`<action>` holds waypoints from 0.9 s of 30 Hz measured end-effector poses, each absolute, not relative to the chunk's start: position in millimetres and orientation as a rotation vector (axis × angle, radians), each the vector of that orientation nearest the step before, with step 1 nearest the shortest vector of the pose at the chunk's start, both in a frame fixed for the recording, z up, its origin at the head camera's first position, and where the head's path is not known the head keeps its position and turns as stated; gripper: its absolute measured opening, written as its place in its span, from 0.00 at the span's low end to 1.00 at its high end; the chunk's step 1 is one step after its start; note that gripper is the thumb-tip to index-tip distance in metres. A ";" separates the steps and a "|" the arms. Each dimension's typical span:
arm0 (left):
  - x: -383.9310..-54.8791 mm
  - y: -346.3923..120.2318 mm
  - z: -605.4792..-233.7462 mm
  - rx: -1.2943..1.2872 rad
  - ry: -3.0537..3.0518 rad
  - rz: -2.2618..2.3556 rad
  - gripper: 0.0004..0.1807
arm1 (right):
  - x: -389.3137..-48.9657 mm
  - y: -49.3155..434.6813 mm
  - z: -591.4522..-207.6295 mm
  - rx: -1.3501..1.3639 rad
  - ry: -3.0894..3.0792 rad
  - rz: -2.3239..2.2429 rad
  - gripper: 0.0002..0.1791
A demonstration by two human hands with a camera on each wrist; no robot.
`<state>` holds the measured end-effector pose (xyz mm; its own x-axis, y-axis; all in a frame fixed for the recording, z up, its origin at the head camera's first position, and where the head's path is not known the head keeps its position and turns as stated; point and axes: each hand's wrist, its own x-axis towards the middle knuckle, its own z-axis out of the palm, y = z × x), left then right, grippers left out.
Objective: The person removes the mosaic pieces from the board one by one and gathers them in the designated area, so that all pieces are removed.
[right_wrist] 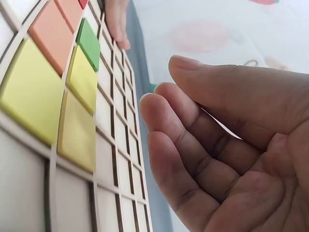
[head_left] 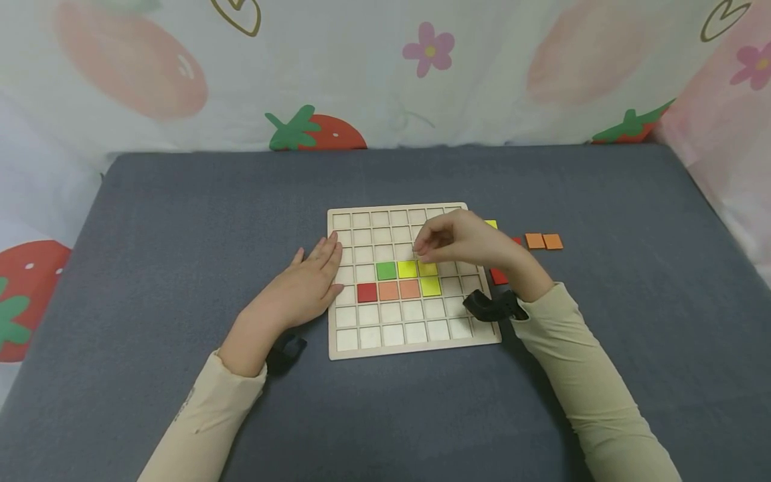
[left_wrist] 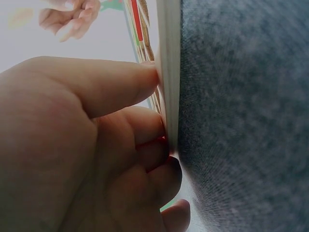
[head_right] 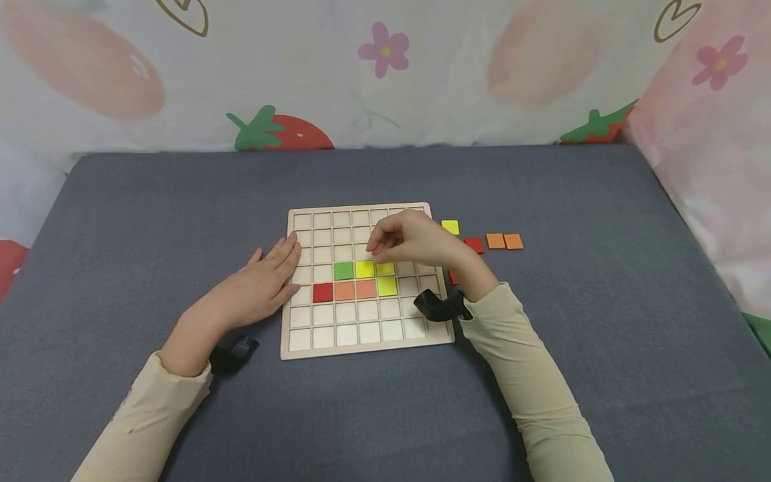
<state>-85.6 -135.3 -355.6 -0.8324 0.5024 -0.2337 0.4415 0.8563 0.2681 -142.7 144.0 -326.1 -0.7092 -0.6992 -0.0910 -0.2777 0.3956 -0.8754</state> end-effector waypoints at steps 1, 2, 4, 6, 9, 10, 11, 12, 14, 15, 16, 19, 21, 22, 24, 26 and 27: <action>-85.6 -135.5 -355.6 0.712 2.735 0.293 0.35 | -142.7 142.0 -326.0 -0.839 2.206 -1.261 0.06; -85.5 -135.4 -355.5 0.713 2.736 0.295 0.35 | -142.8 140.2 -326.2 -0.842 2.206 -1.259 0.06; -85.6 -135.4 -355.5 0.709 2.735 0.295 0.35 | -143.3 137.5 -326.7 -0.852 2.209 -1.252 0.06; -85.7 -135.7 -355.9 0.711 2.735 0.296 0.35 | -143.9 135.1 -327.8 -0.860 2.214 -1.241 0.06; -85.9 -135.6 -356.1 0.709 2.734 0.293 0.35 | -145.1 131.2 -329.9 -0.872 2.211 -1.232 0.06; -86.0 -135.6 -356.4 0.709 2.735 0.292 0.35 | -145.4 129.7 -330.3 -0.879 2.207 -1.231 0.06; -86.1 -135.6 -356.6 0.711 2.736 0.293 0.35 | -145.9 128.0 -331.1 -0.885 2.203 -1.230 0.06; -86.2 -135.6 -356.8 0.710 2.735 0.292 0.35 | -146.3 126.1 -331.8 -0.888 2.195 -1.232 0.06; -86.3 -135.3 -356.7 0.709 2.735 0.292 0.35 | -147.6 122.3 -333.2 -0.892 2.177 -1.237 0.06; -86.3 -135.2 -356.9 0.709 2.735 0.292 0.35 | -148.3 120.4 -333.6 -0.892 2.171 -1.236 0.06; -86.5 -135.2 -357.2 0.708 2.735 0.292 0.35 | -149.2 118.6 -334.4 -0.889 2.167 -1.233 0.06; -86.5 -134.8 -356.9 0.704 2.736 0.291 0.35 | -151.8 114.0 -336.8 -0.884 2.161 -1.228 0.06; -86.6 -134.6 -357.0 0.702 2.734 0.292 0.35 | -152.9 112.3 -338.3 -0.884 2.159 -1.229 0.06; -86.5 -134.8 -357.1 0.706 2.737 0.292 0.35 | -153.3 111.5 -339.1 -0.885 2.160 -1.229 0.06; -86.2 -134.8 -357.1 0.714 2.742 0.291 0.35 | -153.6 110.8 -341.3 -0.886 2.161 -1.235 0.07; -85.9 -135.0 -357.3 0.724 2.746 0.290 0.35 | -154.0 110.5 -342.6 -0.885 2.171 -1.231 0.07; -85.7 -135.2 -357.4 0.728 2.749 0.290 0.35 | -154.1 110.2 -343.1 -0.886 2.177 -1.227 0.07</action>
